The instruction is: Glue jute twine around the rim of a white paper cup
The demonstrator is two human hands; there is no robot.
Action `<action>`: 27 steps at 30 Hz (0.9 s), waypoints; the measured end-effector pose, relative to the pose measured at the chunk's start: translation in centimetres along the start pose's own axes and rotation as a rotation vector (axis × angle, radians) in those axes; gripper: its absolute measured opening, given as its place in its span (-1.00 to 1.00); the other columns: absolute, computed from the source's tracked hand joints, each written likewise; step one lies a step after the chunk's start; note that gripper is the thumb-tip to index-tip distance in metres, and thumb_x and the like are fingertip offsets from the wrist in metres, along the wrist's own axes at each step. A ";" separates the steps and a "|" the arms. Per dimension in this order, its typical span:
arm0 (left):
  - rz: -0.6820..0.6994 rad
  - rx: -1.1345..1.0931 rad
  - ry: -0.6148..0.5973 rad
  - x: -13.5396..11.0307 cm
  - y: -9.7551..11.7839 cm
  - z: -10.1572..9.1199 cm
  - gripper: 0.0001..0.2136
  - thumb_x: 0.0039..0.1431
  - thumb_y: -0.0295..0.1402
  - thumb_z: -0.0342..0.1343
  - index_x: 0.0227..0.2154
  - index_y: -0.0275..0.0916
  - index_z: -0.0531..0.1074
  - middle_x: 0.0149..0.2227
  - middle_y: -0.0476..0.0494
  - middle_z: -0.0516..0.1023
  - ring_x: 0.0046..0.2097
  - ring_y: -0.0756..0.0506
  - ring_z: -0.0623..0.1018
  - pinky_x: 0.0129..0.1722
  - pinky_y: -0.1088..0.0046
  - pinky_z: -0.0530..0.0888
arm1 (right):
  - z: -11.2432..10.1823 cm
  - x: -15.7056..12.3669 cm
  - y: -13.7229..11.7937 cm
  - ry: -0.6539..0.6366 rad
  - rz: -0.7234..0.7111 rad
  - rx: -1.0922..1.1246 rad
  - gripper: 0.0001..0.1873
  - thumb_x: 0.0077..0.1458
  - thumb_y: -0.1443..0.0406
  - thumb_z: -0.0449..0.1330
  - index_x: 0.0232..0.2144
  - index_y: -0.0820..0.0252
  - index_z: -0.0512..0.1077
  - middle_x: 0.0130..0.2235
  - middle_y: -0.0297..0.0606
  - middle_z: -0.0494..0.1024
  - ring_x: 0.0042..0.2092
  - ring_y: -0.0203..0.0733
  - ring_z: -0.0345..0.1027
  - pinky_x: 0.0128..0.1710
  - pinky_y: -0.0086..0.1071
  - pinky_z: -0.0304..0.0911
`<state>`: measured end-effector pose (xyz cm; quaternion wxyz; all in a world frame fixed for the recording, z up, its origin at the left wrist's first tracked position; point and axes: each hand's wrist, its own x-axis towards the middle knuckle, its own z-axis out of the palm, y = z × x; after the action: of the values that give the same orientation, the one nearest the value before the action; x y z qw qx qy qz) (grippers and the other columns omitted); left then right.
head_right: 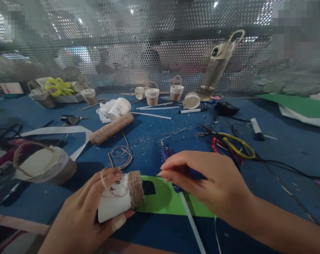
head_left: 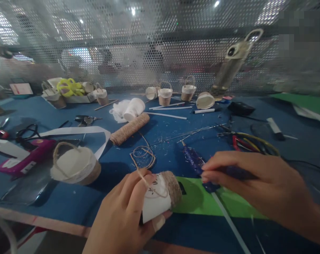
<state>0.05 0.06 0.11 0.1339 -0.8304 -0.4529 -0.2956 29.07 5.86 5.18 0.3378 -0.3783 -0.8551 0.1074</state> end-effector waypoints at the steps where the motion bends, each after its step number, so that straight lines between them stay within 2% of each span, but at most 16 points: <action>1: 0.002 0.004 0.000 0.0 0.0 0.0 -0.60 0.57 0.01 -0.07 0.13 -0.21 0.33 0.03 -0.33 0.73 -0.02 -0.27 0.79 -0.17 0.26 0.76 | -0.3 -0.1 0.7 -0.018 -0.022 -0.059 -0.83 0.45 0.14 0.26 -0.20 -0.07 0.64 -0.32 -0.43 0.76 -0.35 -0.19 0.68 -0.34 -0.40 0.57; 4: 0.006 0.026 0.005 0.3 -0.1 0.0 -0.60 0.58 0.01 -0.10 0.12 -0.22 0.33 -0.01 -0.31 0.75 -0.05 -0.24 0.79 -0.18 0.30 0.76 | -1.0 -0.6 2.5 -0.060 -0.142 -0.220 -0.74 0.43 0.28 0.15 0.03 -0.01 0.60 0.00 -0.26 0.78 -0.02 -0.04 0.74 -0.07 -0.24 0.65; 6: 0.011 0.038 0.020 0.5 0.0 0.0 -0.60 0.58 0.02 -0.11 0.10 -0.22 0.34 -0.04 -0.31 0.76 -0.08 -0.22 0.80 -0.20 0.33 0.75 | -1.1 -1.1 3.2 -0.122 -0.179 -0.326 -0.60 0.39 0.33 0.11 0.19 0.03 0.53 0.11 -0.20 0.75 0.06 0.00 0.72 -0.06 -0.19 0.68; 8: 0.017 0.034 0.018 0.7 0.0 0.0 -0.60 0.58 0.02 -0.11 0.09 -0.22 0.34 -0.05 -0.31 0.76 -0.08 -0.21 0.80 -0.20 0.36 0.75 | -1.0 -1.8 3.6 -0.174 -0.204 -0.412 -0.54 0.36 0.37 0.07 0.22 0.07 0.51 0.13 -0.17 0.75 0.07 0.01 0.71 -0.04 -0.17 0.70; 11: -0.008 0.036 0.000 0.5 0.0 0.1 -0.60 0.57 0.04 -0.09 0.09 -0.20 0.35 -0.03 -0.31 0.76 -0.08 -0.21 0.80 -0.25 0.37 0.74 | -0.9 -2.5 3.6 -0.185 -0.217 -0.505 -0.52 0.32 0.38 0.04 0.21 0.17 0.50 0.14 -0.10 0.73 0.09 0.05 0.70 0.00 -0.12 0.70; 13: -0.011 0.031 -0.021 0.2 -0.2 0.3 -0.59 0.55 0.04 -0.03 0.12 -0.21 0.34 0.01 -0.32 0.74 -0.05 -0.22 0.79 -0.21 0.36 0.74 | -0.8 -2.6 3.6 -0.172 -0.225 -0.503 -0.51 0.26 0.38 0.04 0.18 0.21 0.51 0.13 -0.06 0.73 0.09 0.08 0.68 0.02 -0.10 0.69; 16: -0.011 0.014 -0.042 -0.4 -0.4 0.5 -0.56 0.50 0.05 0.05 0.15 -0.20 0.35 0.05 -0.32 0.72 -0.01 -0.23 0.77 -0.14 0.33 0.75 | -0.7 -2.6 3.8 -0.175 -0.175 -0.422 -0.54 0.16 0.40 0.08 0.06 0.17 0.54 0.05 -0.05 0.72 0.04 0.06 0.66 0.00 -0.12 0.66; 18: -0.015 0.008 -0.040 -0.5 -0.4 0.5 -0.55 0.49 0.06 0.07 0.16 -0.20 0.35 0.06 -0.33 0.71 0.01 -0.25 0.77 -0.14 0.31 0.75 | -0.6 -2.5 4.0 -0.201 -0.094 -0.333 -0.63 0.12 0.39 0.14 -0.04 0.10 0.56 -0.01 -0.10 0.71 0.00 0.08 0.65 -0.05 -0.11 0.63; 22: -0.017 -0.002 -0.013 -0.4 0.0 0.4 -0.60 0.51 0.00 0.03 0.16 -0.20 0.33 0.04 -0.32 0.72 -0.01 -0.27 0.77 -0.14 0.25 0.75 | -0.7 -2.2 4.1 -0.164 0.050 -0.223 -0.83 0.24 0.28 0.23 -0.10 -0.01 0.50 -0.09 -0.21 0.68 -0.15 0.02 0.64 -0.21 -0.14 0.54; 25: -0.055 -0.015 -0.003 -0.1 0.4 0.4 -0.62 0.51 0.00 0.04 0.13 -0.17 0.32 0.02 -0.31 0.72 -0.02 -0.28 0.78 -0.16 0.22 0.76 | -1.2 -2.0 3.5 -0.105 0.086 -0.228 -0.86 0.32 0.26 0.19 -0.08 -0.03 0.45 -0.09 -0.23 0.68 -0.19 -0.01 0.63 -0.24 -0.18 0.50; 27: -0.077 -0.036 0.003 -0.1 0.5 0.4 -0.62 0.50 0.00 0.05 0.13 -0.16 0.30 0.01 -0.29 0.72 -0.04 -0.27 0.78 -0.17 0.23 0.75 | -1.6 -1.8 2.6 -0.058 0.154 -0.185 -0.93 0.34 0.22 0.22 -0.13 -0.07 0.44 -0.18 -0.31 0.69 -0.25 -0.04 0.60 -0.33 -0.24 0.47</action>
<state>0.55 -0.04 -0.20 0.1081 -0.8141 -0.4791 -0.3098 32.53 6.26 4.35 0.2671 -0.4693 -0.8392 0.0644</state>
